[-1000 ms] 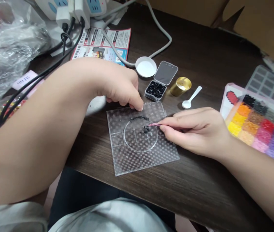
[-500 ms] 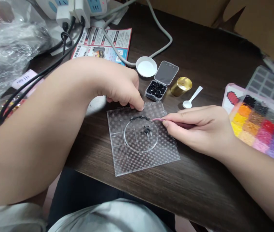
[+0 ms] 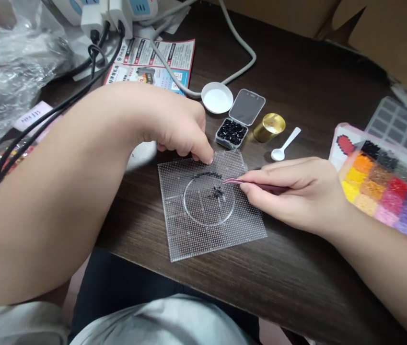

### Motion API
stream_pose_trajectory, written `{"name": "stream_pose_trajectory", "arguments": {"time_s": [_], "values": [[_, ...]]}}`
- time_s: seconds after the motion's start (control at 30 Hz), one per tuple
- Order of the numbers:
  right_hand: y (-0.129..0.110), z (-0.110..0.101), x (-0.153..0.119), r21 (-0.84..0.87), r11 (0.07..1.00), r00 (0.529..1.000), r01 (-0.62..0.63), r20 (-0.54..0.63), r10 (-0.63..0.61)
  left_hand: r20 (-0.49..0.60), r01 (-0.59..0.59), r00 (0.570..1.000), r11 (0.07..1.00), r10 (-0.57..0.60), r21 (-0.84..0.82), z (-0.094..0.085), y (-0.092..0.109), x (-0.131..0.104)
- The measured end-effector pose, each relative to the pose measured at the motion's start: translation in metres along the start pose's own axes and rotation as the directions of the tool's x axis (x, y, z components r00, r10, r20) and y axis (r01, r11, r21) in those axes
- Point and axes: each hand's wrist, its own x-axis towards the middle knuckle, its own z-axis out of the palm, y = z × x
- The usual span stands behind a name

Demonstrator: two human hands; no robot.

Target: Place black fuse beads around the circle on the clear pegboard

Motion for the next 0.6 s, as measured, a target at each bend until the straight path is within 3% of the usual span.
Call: {"name": "stream_pose_trajectory", "arguments": {"time_s": [0.33, 0.6], "values": [[-0.0018, 0.0043, 0.0034, -0.060, 0.995, 0.995, -0.075, -0.073, 0.071, 0.009, -0.007, 1.000, 0.999, 0.007, 0.036, -0.0003, -0.0040, 0.0043], [-0.0026, 0.0037, 0.0034, -0.092, 0.994, 0.998, -0.053, -0.032, 0.051, 0.013, 0.006, 1.000, 0.999, -0.006, 0.046, -0.0009, -0.0022, 0.0039]]}}
